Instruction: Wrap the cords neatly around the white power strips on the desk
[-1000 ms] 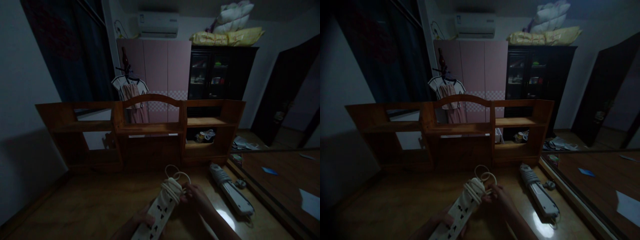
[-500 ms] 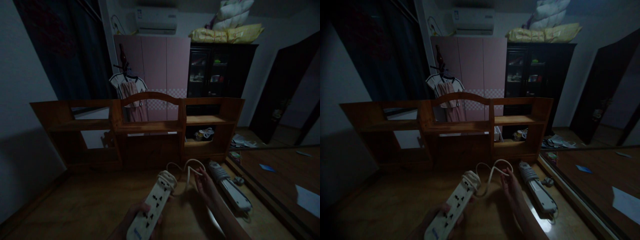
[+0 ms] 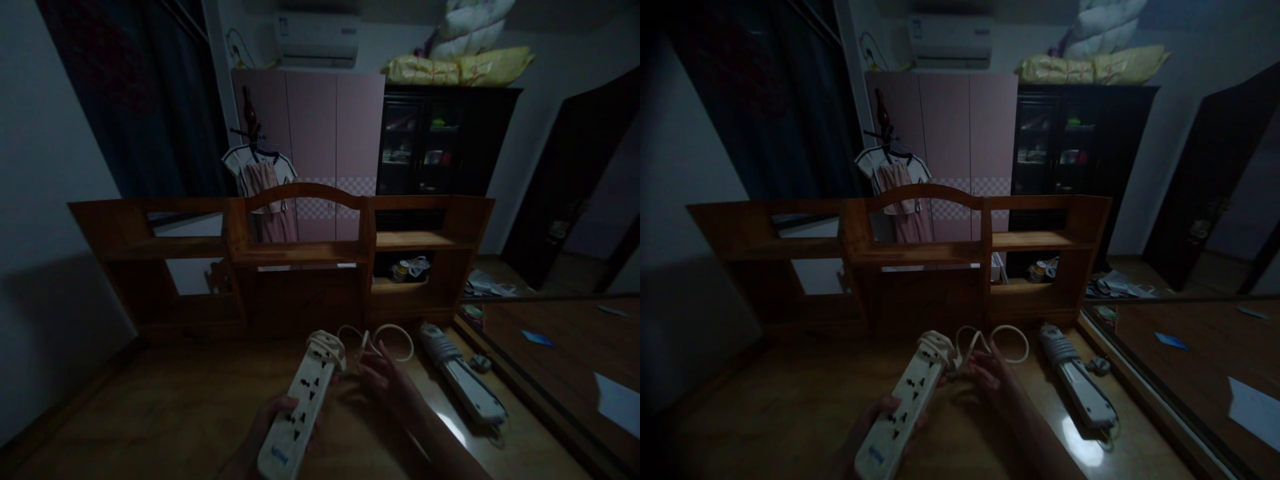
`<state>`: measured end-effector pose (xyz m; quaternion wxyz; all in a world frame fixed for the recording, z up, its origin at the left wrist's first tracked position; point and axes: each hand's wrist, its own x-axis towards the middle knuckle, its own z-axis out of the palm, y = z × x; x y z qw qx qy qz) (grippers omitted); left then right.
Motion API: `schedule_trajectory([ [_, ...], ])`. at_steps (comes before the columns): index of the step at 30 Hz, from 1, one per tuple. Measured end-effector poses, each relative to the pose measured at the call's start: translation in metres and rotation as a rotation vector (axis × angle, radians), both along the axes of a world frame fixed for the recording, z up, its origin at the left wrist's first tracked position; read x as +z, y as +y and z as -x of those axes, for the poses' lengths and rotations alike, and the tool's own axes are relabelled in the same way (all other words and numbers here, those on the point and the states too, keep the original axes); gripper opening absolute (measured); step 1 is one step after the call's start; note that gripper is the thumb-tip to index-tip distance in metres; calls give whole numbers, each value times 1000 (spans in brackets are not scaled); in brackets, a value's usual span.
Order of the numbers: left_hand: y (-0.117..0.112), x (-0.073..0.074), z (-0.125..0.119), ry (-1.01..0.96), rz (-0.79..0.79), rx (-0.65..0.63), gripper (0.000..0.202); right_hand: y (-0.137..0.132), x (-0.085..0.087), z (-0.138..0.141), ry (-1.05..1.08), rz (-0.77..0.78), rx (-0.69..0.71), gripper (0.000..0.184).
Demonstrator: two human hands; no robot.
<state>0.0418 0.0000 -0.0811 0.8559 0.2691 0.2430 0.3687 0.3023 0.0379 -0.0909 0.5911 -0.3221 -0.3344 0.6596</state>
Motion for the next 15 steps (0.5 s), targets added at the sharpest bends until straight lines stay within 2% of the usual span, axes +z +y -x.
schedule_trajectory([
  [3,-3,-9,0,60,27,-26,59,-6,1,14,28,94,259,52],
  [5,-3,-15,0,84,26,-21,54,-9,2,19,-1,60,359,58],
  [9,0,-21,1,94,0,-50,47,-12,4,19,-173,-38,303,50],
  [12,2,-20,3,100,-5,-89,52,-10,3,16,-250,4,240,43],
  [15,3,-16,4,51,-2,-184,57,-6,-1,14,-215,83,186,42],
])
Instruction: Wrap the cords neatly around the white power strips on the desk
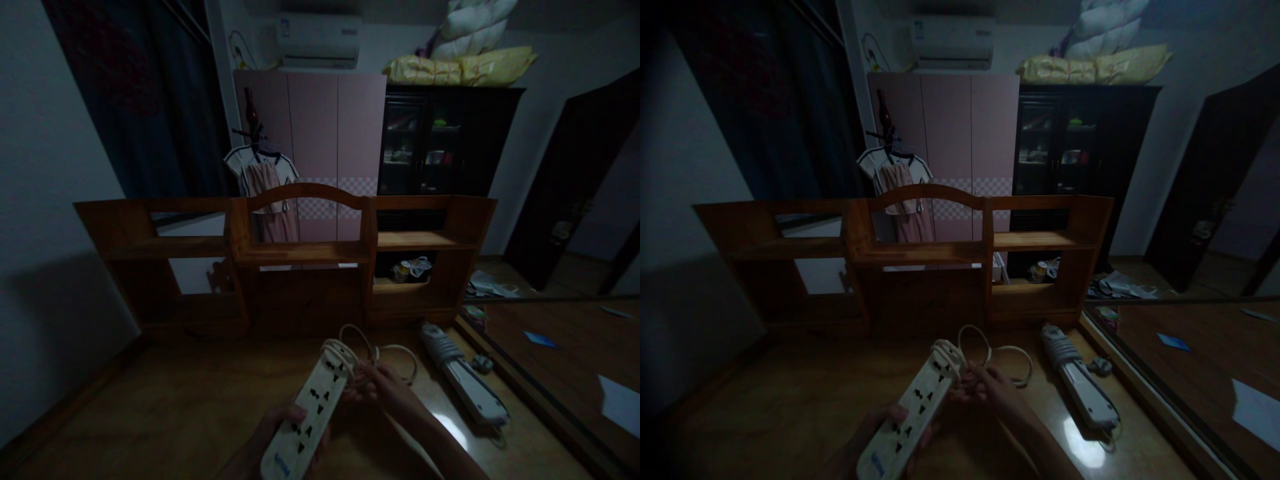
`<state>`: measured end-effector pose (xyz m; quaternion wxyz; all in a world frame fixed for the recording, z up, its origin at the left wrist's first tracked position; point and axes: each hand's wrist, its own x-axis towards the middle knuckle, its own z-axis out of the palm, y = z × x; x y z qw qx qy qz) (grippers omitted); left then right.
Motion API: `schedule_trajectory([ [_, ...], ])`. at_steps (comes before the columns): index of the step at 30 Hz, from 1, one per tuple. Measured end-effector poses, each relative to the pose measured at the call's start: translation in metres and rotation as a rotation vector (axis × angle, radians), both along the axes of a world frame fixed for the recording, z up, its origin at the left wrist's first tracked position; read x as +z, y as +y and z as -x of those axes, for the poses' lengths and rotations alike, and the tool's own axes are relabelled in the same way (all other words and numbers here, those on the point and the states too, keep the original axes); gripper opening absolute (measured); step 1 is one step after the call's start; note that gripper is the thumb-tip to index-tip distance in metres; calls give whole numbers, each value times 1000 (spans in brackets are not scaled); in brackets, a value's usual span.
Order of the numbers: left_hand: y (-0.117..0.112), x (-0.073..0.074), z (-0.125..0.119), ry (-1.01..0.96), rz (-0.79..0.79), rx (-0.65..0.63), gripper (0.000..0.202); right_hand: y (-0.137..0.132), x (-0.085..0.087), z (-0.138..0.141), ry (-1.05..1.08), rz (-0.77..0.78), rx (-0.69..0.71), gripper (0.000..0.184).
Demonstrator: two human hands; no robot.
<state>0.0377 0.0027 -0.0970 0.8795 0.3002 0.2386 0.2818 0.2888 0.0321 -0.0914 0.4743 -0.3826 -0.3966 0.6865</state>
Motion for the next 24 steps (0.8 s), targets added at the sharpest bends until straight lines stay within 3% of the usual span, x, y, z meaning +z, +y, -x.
schedule_trajectory([
  [3,-3,8,-1,-53,-39,-138,59,6,-4,-3,59,41,-107,39],
  [8,-11,17,-2,-50,-44,-154,59,6,5,-2,171,10,-163,35],
  [15,-6,7,0,30,-101,-168,67,3,10,5,334,-23,-183,30],
  [20,-1,-2,0,39,-80,-169,69,11,7,-16,387,-68,-320,26],
  [24,2,-4,1,23,-42,-101,66,15,11,-33,445,-4,-345,25],
])
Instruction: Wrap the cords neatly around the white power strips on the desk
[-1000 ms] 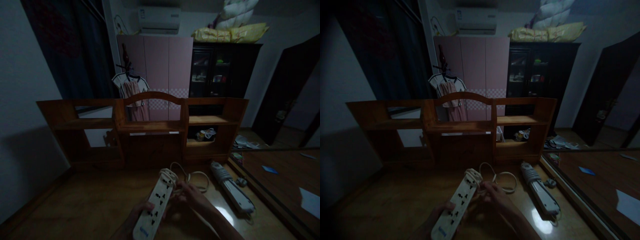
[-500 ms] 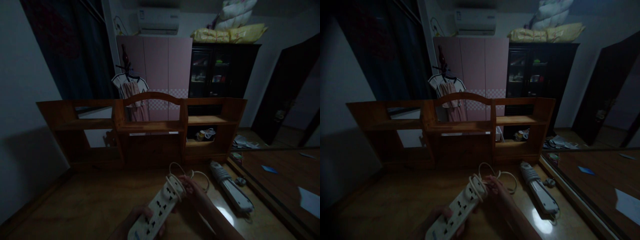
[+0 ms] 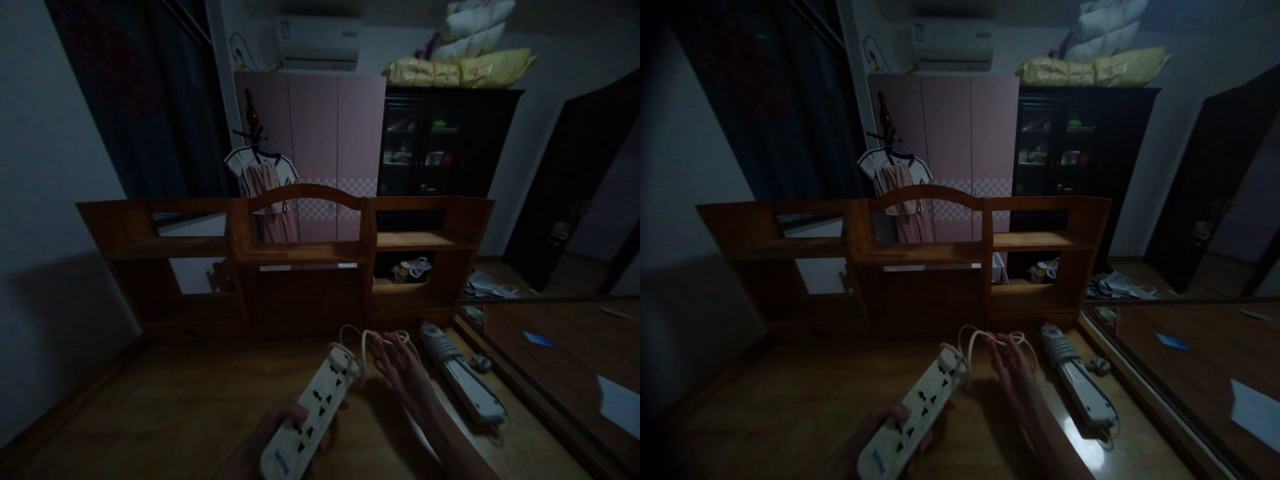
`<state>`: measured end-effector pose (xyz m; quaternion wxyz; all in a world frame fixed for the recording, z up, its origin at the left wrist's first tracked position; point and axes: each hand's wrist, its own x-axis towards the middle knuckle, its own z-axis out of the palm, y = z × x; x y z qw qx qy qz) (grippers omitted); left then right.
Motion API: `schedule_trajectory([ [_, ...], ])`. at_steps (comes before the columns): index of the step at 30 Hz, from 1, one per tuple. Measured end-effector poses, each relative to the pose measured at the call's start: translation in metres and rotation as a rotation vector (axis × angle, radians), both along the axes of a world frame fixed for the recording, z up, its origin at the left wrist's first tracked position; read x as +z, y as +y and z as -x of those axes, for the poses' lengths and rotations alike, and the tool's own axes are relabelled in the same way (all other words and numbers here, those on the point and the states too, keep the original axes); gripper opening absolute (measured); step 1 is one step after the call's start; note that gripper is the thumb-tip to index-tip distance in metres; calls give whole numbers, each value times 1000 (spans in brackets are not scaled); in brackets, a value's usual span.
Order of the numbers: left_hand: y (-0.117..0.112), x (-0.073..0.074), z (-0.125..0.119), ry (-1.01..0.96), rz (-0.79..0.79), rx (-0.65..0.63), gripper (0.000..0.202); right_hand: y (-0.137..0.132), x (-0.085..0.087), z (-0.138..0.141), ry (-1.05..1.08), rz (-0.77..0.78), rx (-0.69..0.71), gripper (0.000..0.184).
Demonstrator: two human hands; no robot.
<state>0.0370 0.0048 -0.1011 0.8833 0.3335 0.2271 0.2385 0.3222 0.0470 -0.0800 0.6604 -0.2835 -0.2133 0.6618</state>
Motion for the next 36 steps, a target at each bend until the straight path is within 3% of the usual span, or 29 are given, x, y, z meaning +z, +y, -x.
schedule_trajectory([
  [4,3,6,-2,8,42,252,58,1,3,-2,47,-12,31,27],
  [6,4,12,-3,43,56,389,54,-1,4,3,70,-62,98,29],
  [8,6,17,-3,29,43,449,54,-3,5,9,75,-96,179,34],
  [13,9,22,0,-38,-5,475,59,-9,0,27,2,-96,272,44],
  [20,2,4,-2,138,-38,453,45,-17,-5,41,-262,89,360,42],
  [24,-8,4,-7,124,-97,353,49,-23,-2,46,-388,36,399,48],
  [28,-17,11,-13,60,-137,202,62,-29,2,45,-374,-72,399,49],
  [32,-17,10,-17,67,-142,212,69,-36,12,48,-332,-178,470,60],
  [36,-13,9,-18,132,-143,254,73,-39,16,54,-410,-167,374,68],
])
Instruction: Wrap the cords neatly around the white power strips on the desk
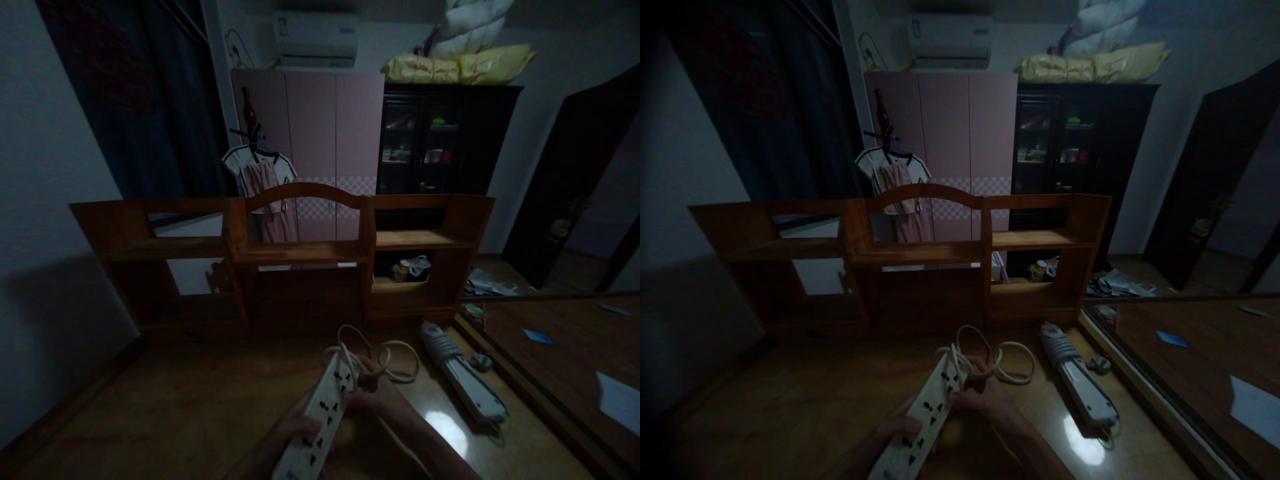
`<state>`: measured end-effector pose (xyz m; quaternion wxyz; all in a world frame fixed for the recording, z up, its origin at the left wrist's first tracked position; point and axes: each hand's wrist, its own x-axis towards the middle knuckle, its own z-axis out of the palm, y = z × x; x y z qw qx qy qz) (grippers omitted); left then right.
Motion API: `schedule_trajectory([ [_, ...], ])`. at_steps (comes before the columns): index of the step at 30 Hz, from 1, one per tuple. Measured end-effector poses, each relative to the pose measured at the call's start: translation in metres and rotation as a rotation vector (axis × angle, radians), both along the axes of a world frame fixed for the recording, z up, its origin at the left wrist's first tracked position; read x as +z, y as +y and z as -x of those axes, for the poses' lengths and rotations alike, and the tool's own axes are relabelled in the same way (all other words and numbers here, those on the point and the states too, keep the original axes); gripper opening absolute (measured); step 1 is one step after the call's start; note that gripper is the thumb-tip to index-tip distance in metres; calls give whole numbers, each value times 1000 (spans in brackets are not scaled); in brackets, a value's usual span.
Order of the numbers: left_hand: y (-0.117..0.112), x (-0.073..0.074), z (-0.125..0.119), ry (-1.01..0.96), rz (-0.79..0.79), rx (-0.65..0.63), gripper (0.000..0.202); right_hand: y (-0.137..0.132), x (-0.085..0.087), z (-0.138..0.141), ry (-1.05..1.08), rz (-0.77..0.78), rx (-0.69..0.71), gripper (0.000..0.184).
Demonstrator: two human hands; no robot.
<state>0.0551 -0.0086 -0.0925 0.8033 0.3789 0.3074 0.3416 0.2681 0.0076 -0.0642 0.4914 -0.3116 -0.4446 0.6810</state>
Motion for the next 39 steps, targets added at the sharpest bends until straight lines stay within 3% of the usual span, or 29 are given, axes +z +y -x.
schedule_trajectory([
  [6,3,5,-1,-48,9,-18,60,16,-17,-5,-69,63,-196,45],
  [9,4,11,2,-80,30,-86,60,25,-24,-13,-7,89,-248,40],
  [13,2,25,6,-94,44,-240,63,29,-19,-27,108,87,-310,32],
  [16,-1,31,2,-80,41,-319,59,27,-9,-35,138,57,-272,34],
  [21,-4,16,-2,-57,-9,-273,50,20,3,-32,134,27,-177,48],
  [25,-1,0,7,-20,-5,-174,48,10,11,-26,156,-44,-37,71],
  [29,4,-4,13,21,15,-87,49,6,13,-23,107,-69,19,85],
  [34,5,-2,13,15,39,-64,51,8,8,-20,17,1,-93,75],
  [39,3,0,14,2,84,-83,56,-1,19,-21,-20,-32,-84,59],
])
